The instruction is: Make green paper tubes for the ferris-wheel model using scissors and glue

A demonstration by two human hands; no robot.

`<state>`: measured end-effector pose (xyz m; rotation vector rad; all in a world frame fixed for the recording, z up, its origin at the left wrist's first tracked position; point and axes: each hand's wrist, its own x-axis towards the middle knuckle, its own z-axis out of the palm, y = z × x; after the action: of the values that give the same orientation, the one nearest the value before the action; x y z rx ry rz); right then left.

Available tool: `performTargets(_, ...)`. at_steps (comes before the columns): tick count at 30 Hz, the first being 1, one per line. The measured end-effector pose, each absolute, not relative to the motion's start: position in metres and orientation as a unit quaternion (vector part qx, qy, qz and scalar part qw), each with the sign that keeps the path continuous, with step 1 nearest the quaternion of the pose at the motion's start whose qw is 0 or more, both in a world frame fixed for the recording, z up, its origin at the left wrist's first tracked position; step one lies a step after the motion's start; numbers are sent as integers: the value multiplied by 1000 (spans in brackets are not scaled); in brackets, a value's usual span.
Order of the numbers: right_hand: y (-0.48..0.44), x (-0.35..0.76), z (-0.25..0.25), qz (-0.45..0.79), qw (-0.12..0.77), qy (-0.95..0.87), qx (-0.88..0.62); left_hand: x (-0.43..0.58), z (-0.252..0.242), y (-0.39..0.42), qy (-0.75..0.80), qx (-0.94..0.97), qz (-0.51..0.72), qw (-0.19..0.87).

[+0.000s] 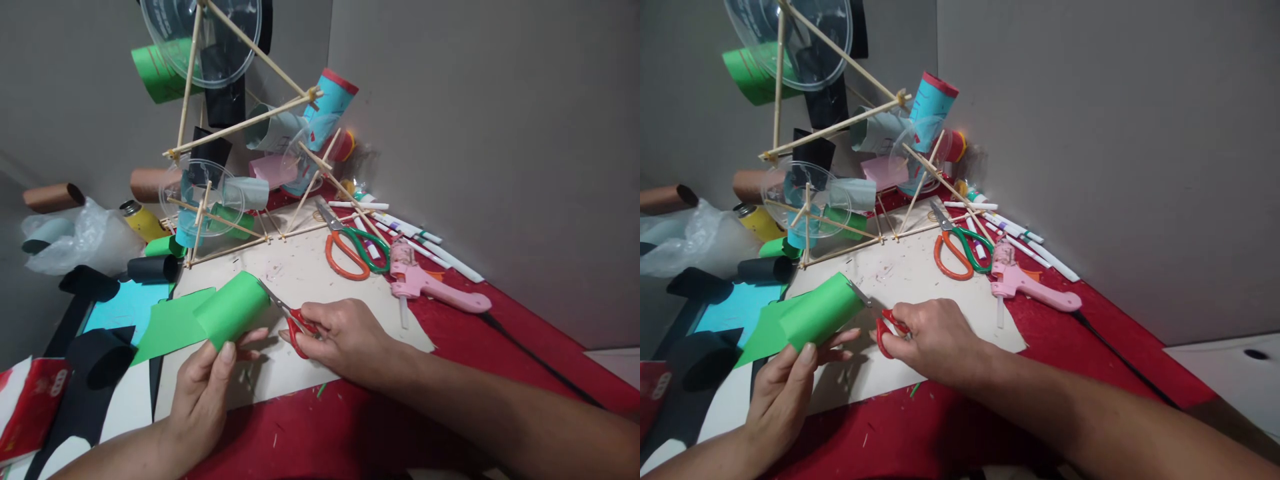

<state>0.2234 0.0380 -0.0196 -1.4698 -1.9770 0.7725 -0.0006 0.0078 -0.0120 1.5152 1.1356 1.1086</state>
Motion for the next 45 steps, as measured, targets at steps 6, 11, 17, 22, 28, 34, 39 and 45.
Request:
performTargets(6, 38, 223, -23, 274, 278, -741, -546, -2, -11, 8, 466, 614, 444, 457)
performTargets(11, 38, 223, -23, 278, 279, -742, -542, -1, -12, 10, 472, 614, 435, 459)
performTargets(17, 38, 223, -22, 277, 281, -743, -541, 0, -7, 10, 481, 628, 422, 443)
performTargets(22, 37, 222, -23, 265, 298, -736, -547, -2, -7, 11, 479, 668, 403, 402)
performTargets(28, 38, 222, -20, 272, 281, -739, -549, 1, -3, 13, 478, 683, 396, 386)
performTargets(34, 39, 223, -18, 266, 269, -739, -558, -1, -5, 14, 483, 678, 392, 391)
performTargets(39, 39, 224, -18, 265, 275, -742, -551, -2, -7, 14, 489, 677, 392, 387)
performTargets(45, 37, 224, -20, 267, 289, -743, -542, -2, -8, 15, 482, 676, 396, 393)
